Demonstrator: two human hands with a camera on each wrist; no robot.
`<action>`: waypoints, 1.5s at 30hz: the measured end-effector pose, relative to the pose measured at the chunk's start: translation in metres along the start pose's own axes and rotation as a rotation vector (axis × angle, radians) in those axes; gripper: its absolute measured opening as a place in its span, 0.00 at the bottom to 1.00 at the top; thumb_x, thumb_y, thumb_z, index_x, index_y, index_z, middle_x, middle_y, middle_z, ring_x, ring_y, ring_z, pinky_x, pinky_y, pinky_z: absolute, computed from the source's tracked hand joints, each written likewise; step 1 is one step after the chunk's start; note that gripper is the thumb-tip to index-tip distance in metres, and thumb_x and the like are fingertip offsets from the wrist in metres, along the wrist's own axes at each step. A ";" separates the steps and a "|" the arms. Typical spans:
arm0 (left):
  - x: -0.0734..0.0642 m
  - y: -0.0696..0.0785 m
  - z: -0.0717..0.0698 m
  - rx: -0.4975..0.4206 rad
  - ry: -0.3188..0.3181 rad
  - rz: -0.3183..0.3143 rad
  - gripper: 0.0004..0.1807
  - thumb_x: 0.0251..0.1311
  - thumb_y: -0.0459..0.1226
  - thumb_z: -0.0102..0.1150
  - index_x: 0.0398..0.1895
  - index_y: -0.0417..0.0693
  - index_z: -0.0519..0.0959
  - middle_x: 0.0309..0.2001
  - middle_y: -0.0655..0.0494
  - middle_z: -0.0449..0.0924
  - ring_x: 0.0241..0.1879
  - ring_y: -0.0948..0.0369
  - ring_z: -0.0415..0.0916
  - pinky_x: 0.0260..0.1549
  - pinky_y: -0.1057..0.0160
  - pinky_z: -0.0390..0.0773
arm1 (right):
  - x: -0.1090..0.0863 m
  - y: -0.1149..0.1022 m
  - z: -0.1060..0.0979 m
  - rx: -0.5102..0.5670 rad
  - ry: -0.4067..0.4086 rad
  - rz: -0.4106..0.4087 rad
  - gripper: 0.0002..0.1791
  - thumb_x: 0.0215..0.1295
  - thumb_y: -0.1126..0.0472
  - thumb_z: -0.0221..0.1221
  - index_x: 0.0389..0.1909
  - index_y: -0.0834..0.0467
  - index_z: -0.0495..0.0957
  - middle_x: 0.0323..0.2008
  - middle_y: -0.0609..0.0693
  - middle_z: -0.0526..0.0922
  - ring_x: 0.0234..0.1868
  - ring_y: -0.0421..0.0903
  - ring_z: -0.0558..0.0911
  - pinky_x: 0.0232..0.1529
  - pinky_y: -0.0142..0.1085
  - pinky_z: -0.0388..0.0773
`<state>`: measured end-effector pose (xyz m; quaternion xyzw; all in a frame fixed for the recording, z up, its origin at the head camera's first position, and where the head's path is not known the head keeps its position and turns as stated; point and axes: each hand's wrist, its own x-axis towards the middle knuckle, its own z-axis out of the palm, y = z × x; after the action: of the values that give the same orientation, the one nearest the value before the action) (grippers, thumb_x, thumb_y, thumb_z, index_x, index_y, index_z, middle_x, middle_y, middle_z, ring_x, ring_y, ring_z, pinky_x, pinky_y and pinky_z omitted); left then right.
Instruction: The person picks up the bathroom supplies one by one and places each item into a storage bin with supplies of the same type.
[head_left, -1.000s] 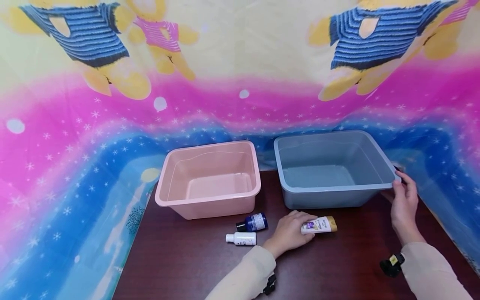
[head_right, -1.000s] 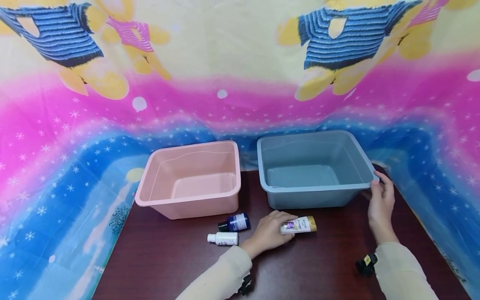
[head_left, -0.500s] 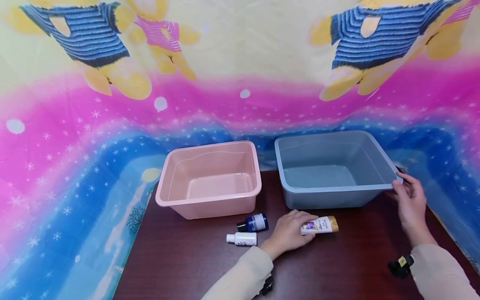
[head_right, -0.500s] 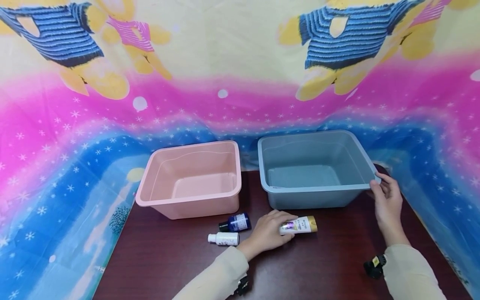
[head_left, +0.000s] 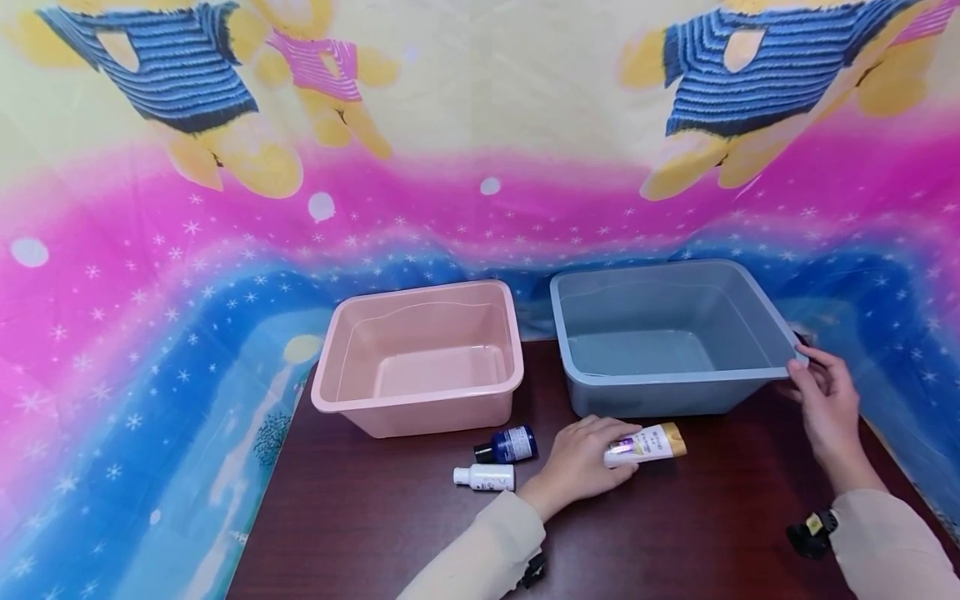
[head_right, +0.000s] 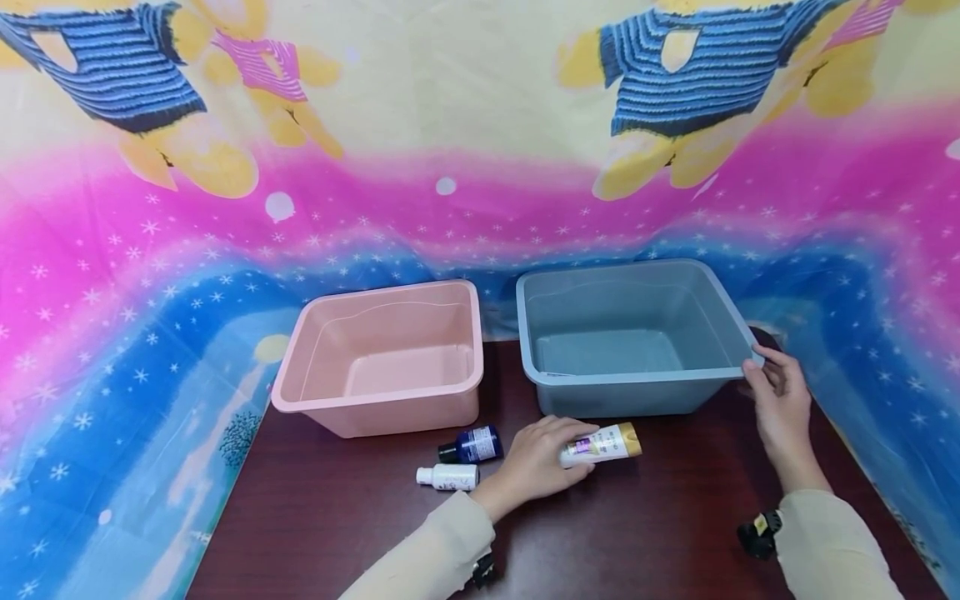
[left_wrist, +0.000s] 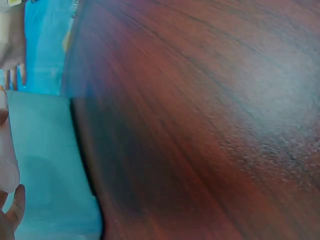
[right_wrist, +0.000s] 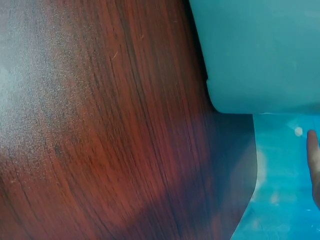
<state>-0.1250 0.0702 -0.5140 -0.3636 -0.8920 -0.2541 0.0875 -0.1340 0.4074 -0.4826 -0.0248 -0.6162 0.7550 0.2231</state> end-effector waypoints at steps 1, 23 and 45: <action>0.000 0.001 -0.002 0.003 0.009 0.003 0.29 0.50 0.55 0.63 0.59 0.70 0.71 0.51 0.77 0.73 0.45 0.76 0.67 0.42 0.76 0.67 | 0.000 0.000 0.000 -0.008 0.001 0.000 0.21 0.65 0.70 0.52 0.60 0.62 0.67 0.47 0.46 0.76 0.42 0.33 0.79 0.32 0.24 0.77; 0.016 0.016 -0.048 0.006 0.094 0.089 0.28 0.50 0.53 0.63 0.58 0.67 0.73 0.52 0.73 0.75 0.45 0.74 0.68 0.38 0.79 0.67 | 0.000 -0.002 0.004 0.054 -0.013 -0.016 0.21 0.66 0.71 0.49 0.60 0.62 0.66 0.48 0.48 0.76 0.41 0.34 0.79 0.31 0.24 0.77; 0.026 0.019 -0.078 0.039 0.081 0.145 0.26 0.53 0.52 0.61 0.58 0.66 0.73 0.54 0.71 0.74 0.50 0.73 0.68 0.44 0.77 0.67 | -0.001 0.004 0.003 0.019 0.062 0.016 0.21 0.66 0.68 0.52 0.60 0.60 0.67 0.47 0.47 0.75 0.41 0.34 0.78 0.31 0.24 0.77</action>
<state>-0.1331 0.0573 -0.4315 -0.4149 -0.8638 -0.2440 0.1485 -0.1352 0.4033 -0.4857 -0.0508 -0.6015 0.7614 0.2364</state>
